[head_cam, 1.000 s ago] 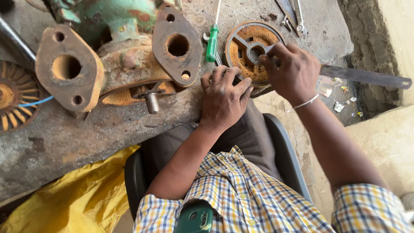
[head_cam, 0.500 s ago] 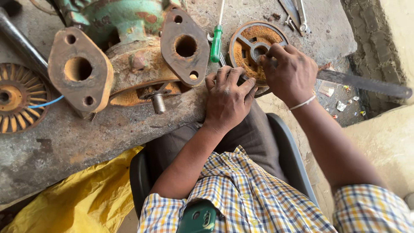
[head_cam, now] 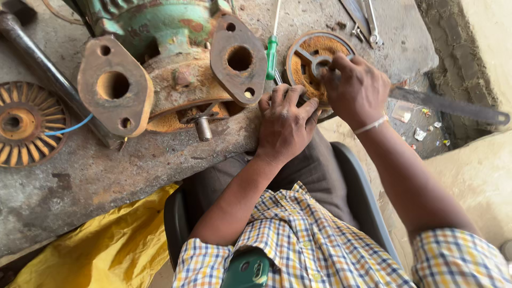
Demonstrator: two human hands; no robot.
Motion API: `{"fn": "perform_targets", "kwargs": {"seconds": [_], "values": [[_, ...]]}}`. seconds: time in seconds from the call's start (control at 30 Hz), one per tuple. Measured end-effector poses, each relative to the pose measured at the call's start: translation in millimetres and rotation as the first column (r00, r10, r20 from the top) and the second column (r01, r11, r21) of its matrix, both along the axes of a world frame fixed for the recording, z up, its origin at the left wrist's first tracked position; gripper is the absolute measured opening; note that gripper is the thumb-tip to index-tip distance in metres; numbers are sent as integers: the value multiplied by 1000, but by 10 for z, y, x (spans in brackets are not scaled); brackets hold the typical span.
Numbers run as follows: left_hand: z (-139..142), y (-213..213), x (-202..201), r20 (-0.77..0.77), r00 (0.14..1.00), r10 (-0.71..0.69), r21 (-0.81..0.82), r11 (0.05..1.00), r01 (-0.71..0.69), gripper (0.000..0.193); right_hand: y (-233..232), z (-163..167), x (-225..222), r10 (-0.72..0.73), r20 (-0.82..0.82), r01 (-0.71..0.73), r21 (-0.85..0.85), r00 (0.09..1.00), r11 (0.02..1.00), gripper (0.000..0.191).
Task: The person sits at a workbench and scrapes rust and caked dirt from a round cast-iron pump cover plate, holding the plate steady with one hand while working a flat metal file across its surface with the other. They periodically reposition the plate and brush loose debris off with their hand.
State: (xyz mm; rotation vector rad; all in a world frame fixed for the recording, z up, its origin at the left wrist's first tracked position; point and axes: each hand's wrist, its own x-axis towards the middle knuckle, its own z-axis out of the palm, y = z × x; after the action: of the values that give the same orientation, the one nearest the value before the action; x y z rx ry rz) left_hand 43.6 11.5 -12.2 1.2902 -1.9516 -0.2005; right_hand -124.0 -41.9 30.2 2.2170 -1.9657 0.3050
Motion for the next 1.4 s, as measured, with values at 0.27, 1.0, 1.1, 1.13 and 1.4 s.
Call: {"fn": "perform_targets", "kwargs": {"seconds": [0.27,1.0,1.1,1.13,1.4], "values": [[-4,-2,2,9,1000,-23,19,1000,23,25,-52,29,91,30,-26,-30,-24,999,999,24],[61,5,13,1,1000,-16,-15,1000,16,26,-288,77,-468,-220,124,177,292,967,940,22],[50,3,8,20,1000,-24,1,1000,24,27,-273,27,-421,-70,98,59,114,993,992,23],[46,3,6,21,999,-28,9,1000,28,27,-264,8,-422,-75,62,68,101,995,993,22],[46,8,7,23,999,-34,17,999,34,27,-177,-8,-469,-61,36,57,108,997,993,25]]}}
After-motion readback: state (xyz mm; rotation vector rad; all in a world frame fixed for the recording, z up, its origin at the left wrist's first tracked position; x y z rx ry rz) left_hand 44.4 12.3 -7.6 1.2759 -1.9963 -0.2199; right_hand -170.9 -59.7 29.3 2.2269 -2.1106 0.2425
